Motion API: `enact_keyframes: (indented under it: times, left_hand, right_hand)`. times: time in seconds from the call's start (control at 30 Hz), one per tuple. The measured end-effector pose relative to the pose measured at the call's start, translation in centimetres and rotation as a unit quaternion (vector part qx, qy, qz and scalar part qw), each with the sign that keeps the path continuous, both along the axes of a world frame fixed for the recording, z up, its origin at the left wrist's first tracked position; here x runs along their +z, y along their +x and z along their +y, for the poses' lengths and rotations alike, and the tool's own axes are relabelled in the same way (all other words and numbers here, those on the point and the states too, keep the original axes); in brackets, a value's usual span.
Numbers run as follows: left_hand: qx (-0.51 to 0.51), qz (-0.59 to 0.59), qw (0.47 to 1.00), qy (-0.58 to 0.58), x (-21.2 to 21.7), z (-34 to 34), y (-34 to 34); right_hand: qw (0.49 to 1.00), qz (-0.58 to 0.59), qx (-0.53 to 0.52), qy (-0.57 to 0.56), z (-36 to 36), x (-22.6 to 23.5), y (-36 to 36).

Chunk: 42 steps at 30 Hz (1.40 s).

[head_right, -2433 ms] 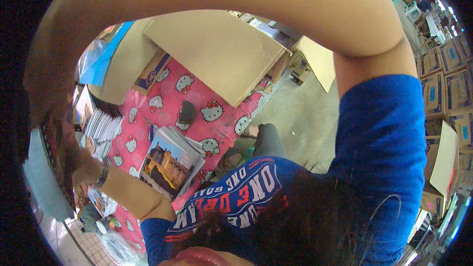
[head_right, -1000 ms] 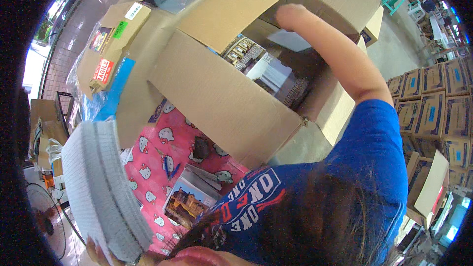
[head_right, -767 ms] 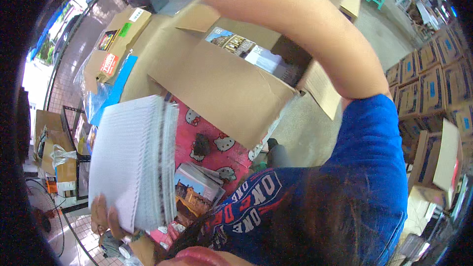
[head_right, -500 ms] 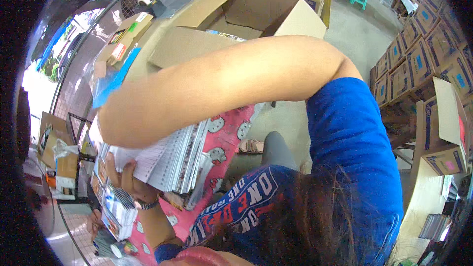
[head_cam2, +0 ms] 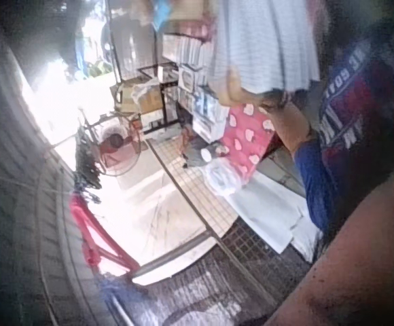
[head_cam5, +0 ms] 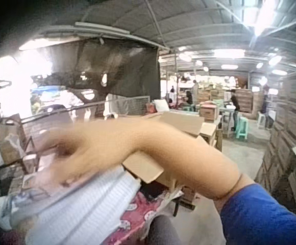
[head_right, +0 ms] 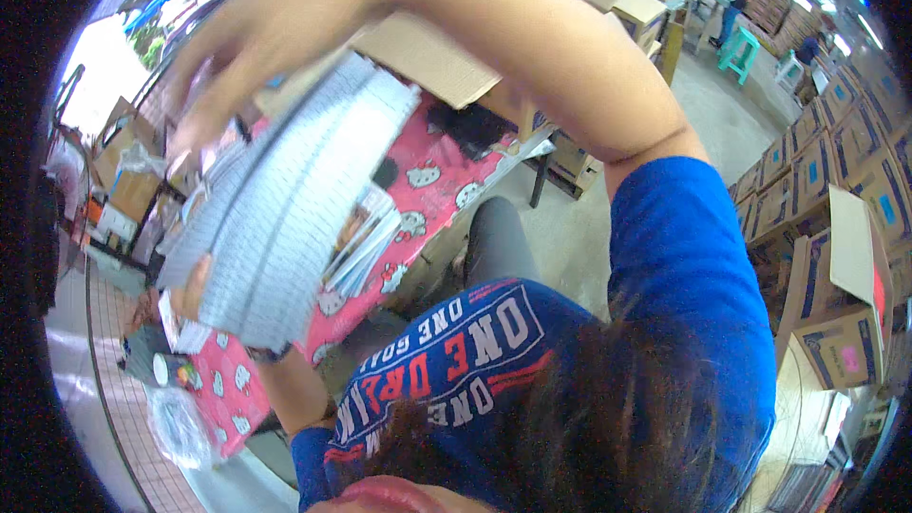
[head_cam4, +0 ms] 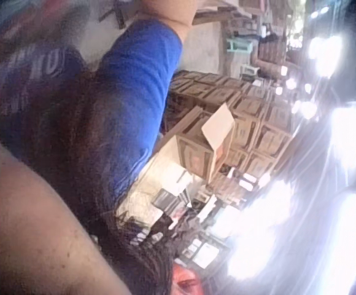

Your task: The person removes stacks of spiral notebooks from a cardboard box, places them on a table covered with a pink cloth, and sorts them into different piles based on their cover designs using scissors to cut through the plastic packaging.

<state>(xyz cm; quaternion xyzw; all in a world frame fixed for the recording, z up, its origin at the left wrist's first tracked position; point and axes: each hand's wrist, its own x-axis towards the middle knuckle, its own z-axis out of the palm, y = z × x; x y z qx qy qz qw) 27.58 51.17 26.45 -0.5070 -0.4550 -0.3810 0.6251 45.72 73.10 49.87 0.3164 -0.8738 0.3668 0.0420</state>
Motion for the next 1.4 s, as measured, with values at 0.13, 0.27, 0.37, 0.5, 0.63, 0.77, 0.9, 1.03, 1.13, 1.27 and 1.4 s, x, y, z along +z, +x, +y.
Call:
enact_keyframes:
  times: [0.13,0.27,0.37,0.5,0.63,0.77,0.9,1.03,1.13,1.27,1.4]
  left_hand:
    - [0.131,-0.003,0.990,-0.050,2.6,-4.6,-0.9]
    - [0.024,-0.134,0.991,-0.003,3.0,-5.0,-2.0]
    - [-0.114,-0.287,0.951,-0.025,1.8,-4.9,-2.3]
    - [-0.328,-0.458,0.824,-0.056,-0.5,-2.2,-1.7]
    - [-0.307,-0.521,0.791,-0.091,-4.1,1.0,-3.0]
    - [-0.260,-0.533,0.800,-0.090,-10.6,3.0,-5.6]
    - [-0.218,-0.527,0.812,-0.125,-15.1,2.5,-6.1]
    - [-0.297,-0.612,0.721,-0.132,-16.1,2.6,-5.5]
    - [-0.280,-0.613,0.726,-0.136,-16.5,2.1,-6.2]
    - [-0.289,-0.623,0.716,-0.127,-12.4,3.1,-5.0]
    - [-0.272,-0.656,0.694,-0.116,-8.4,4.3,-4.6]
  right_hand:
    - [0.995,-0.004,-0.039,-0.096,8.7,-6.2,-1.7]
    - [0.974,0.068,-0.147,-0.160,5.2,-18.1,-7.4]
    - [0.945,0.129,-0.260,-0.154,0.5,-18.7,-9.1]
    - [0.939,-0.013,-0.223,-0.263,0.4,-18.6,-9.2]
    - [0.916,-0.013,-0.277,-0.289,2.9,-23.5,-9.1]
    - [0.902,-0.069,-0.278,-0.323,4.7,-29.5,-11.0]
    - [0.898,-0.022,-0.278,-0.341,3.5,-33.4,-10.7]
    - [0.900,-0.053,-0.273,-0.335,4.9,-35.5,-11.4]
    - [0.891,-0.065,-0.244,-0.377,3.8,-34.8,-11.8]
    - [0.913,-0.041,-0.279,-0.295,4.6,-33.1,-12.1]
    - [0.885,-0.024,-0.445,-0.133,5.9,-30.4,-12.9]
